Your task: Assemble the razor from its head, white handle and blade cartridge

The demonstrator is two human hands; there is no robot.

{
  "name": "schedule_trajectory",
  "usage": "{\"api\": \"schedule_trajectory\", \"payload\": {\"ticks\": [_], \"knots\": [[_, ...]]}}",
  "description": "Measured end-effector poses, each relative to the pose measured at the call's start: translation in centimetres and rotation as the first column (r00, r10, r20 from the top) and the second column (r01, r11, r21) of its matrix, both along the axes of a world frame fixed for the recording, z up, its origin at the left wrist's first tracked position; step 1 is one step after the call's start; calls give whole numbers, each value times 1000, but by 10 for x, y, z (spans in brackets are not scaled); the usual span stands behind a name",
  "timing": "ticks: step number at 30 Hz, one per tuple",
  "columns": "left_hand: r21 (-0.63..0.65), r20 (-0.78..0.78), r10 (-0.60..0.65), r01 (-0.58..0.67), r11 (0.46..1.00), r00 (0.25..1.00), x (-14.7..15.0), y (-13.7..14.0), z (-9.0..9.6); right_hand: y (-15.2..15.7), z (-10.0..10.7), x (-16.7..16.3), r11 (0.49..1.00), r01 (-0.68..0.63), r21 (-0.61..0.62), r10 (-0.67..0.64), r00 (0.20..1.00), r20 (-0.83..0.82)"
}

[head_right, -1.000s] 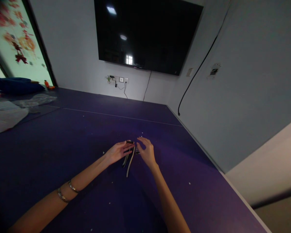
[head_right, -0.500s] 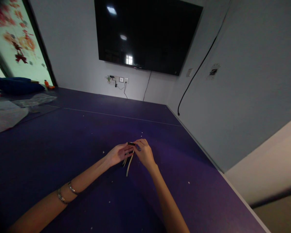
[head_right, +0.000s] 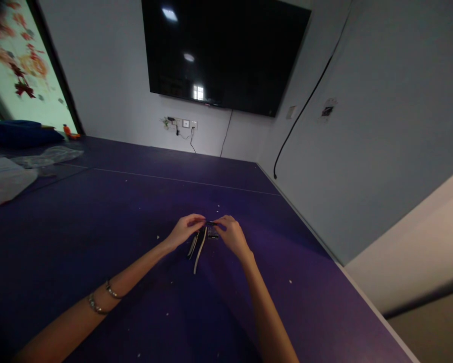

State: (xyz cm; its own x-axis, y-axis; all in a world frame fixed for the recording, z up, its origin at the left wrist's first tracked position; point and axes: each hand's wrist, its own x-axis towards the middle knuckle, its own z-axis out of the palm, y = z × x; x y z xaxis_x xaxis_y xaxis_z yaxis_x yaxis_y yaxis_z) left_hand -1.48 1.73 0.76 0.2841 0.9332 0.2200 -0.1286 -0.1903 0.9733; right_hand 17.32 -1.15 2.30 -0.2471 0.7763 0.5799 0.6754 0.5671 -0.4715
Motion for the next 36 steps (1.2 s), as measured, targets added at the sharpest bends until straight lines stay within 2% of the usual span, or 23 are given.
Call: {"api": "schedule_trajectory", "payload": {"ticks": [2,4,8,14,17,21,23,30,36], "knots": [[95,-53,21,-16,995,998,0,3,-3,-1,0,0,997,-41,-71,45,998,50],[136,-111,17,-2,991,994,-1,4,-6,-2,0,-1,991,-68,-119,78,993,88],[173,-250,-22,67,983,968,-6,6,-11,-5,2,-5,983,-94,-160,115,985,128],[196,-396,-3,88,977,918,-5,7,-16,-11,7,-11,978,-80,-191,120,971,207],[183,-404,-49,134,974,913,-5,6,-16,-12,8,-13,974,-112,-199,159,958,239],[82,-412,-191,245,966,891,-6,6,-19,-12,7,-14,961,-162,-225,211,953,216],[58,-409,-215,260,964,887,-6,5,-20,-13,8,-14,958,-167,-233,215,956,198],[118,-389,-205,269,956,898,-7,-4,-12,-17,14,-17,952,-168,-257,200,974,107],[114,-313,-119,162,980,942,-2,-9,-10,-17,13,-20,946,-168,-278,152,985,-79]]}}
